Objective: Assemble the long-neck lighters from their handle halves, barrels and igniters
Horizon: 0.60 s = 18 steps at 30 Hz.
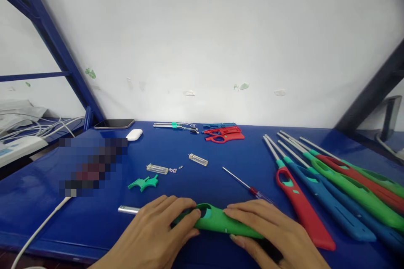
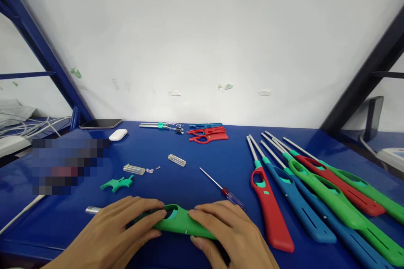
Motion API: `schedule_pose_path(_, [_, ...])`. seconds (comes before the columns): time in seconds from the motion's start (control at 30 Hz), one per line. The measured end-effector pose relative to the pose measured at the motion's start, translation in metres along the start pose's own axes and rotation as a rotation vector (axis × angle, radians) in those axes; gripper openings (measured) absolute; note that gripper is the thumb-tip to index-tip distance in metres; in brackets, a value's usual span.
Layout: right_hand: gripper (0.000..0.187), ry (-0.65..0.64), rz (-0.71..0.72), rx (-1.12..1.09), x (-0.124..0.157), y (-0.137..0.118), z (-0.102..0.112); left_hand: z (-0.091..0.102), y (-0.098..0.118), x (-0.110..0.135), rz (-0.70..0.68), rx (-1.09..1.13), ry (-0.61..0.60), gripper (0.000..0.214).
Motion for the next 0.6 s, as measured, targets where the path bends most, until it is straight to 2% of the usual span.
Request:
schedule_pose_path(0.07, [0.034, -0.01, 0.058, 0.098, 0.001, 0.002, -0.006, -0.001, -0.002, 0.001, 0.025, 0.028, -0.031, 0.036])
schedule_pose_path(0.13, [0.035, 0.042, 0.104, 0.163, 0.004, 0.004, -0.006, 0.002, -0.013, 0.002, 0.053, 0.054, -0.037, 0.033])
schedule_pose_path(0.23, [0.03, 0.177, 0.125, 0.224, 0.006, 0.007, 0.004, 0.006, -0.046, 0.004, 0.061, 0.016, -0.046, 0.033])
schedule_pose_path(0.27, [0.029, 0.231, 0.118, 0.243, 0.006, 0.009, 0.009, 0.005, -0.061, 0.005, 0.071, -0.017, -0.089, 0.034])
schedule_pose_path(0.3, [0.028, 0.287, 0.11, 0.265, 0.005, 0.011, 0.014, 0.001, -0.075, 0.006, 0.08, -0.039, -0.183, 0.034])
schedule_pose_path(0.4, [0.03, 0.432, 0.113, 0.353, 0.002, 0.02, 0.025, -0.006, -0.105, 0.003, 0.068, -0.036, -0.267, 0.03])
schedule_pose_path(0.47, [0.032, 0.464, 0.12, 0.408, 0.001, 0.026, 0.026, -0.01, -0.114, -0.002, 0.054, -0.029, -0.295, 0.024])
schedule_pose_path(0.6, [0.03, 0.436, 0.081, 0.424, 0.001, 0.037, 0.022, -0.02, -0.113, -0.009, 0.015, -0.02, -0.345, 0.014])
Point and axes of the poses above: each hand's wrist, its own x-axis away from the middle knuckle, its own z-axis out of the back of the hand, y = z × x, the point moved 6 cm from there along -x, towards the middle knuckle, and after that the axes turned 12 degrees about -z, right-handed, at the moved point
